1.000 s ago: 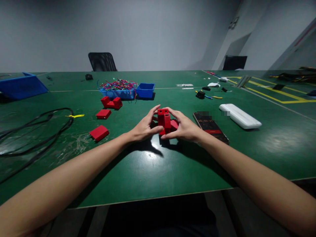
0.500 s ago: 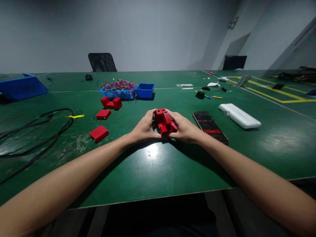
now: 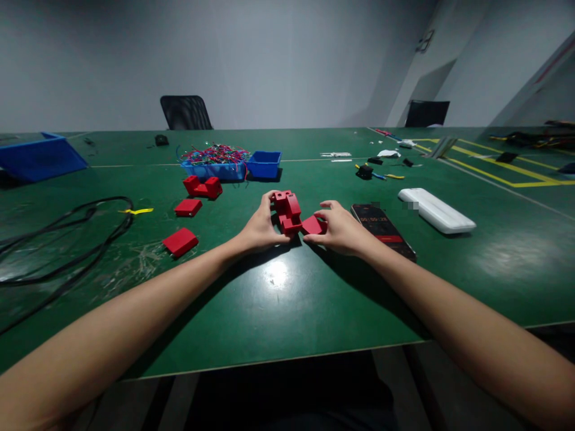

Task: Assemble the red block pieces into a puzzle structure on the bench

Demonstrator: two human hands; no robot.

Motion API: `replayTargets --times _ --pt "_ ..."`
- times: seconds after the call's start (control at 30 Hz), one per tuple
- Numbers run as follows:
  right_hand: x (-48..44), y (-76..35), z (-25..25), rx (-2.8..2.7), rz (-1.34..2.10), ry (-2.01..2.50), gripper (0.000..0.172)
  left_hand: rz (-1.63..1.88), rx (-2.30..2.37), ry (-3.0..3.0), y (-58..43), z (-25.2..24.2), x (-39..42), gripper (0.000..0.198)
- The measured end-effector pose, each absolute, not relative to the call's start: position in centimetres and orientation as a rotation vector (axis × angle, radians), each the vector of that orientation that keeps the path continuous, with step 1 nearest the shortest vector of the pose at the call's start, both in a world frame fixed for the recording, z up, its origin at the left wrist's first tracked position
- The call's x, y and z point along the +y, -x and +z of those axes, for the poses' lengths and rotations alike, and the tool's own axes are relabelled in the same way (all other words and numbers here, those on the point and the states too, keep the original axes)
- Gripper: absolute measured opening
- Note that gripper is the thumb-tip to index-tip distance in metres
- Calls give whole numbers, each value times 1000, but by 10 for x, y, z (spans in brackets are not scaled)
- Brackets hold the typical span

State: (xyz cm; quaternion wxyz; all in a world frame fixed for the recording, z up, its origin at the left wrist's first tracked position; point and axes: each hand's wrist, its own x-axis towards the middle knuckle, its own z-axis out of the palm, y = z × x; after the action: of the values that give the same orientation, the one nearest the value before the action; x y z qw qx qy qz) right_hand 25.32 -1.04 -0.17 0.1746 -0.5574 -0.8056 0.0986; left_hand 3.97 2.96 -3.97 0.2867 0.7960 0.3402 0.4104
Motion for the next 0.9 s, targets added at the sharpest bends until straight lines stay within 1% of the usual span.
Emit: replayTargets --times 0.07,0.13,0.37,0.5,0.67,0.77,0.83,0.9 --pt "-10 -254 1 -2323 289 1555 31 1065 837 -2137 -40 -38 27 98" --pt "-10 -255 3 -2326 307 1531 31 1033 763 -2144 -40 -36 25 97" --pt "-11 -253 1 -2382 267 1484 44 994 704 -2219 -38 -36 21 104" --pt "-13 -249 -3 -2352 280 1402 44 1009 692 -2205 -38 -35 21 101" --pt "-9 -247 -9 -2213 365 1369 54 1032 685 -2148 -41 -35 21 97" --pt "-6 -247 -9 -1940 518 1361 55 1054 778 -2118 -43 -35 20 99" --pt "-5 -246 -5 -1708 741 1302 52 1055 826 -2110 -43 -35 19 100" --pt "-6 -243 0 -1420 1045 1227 45 1058 840 -2126 -43 -35 18 100"
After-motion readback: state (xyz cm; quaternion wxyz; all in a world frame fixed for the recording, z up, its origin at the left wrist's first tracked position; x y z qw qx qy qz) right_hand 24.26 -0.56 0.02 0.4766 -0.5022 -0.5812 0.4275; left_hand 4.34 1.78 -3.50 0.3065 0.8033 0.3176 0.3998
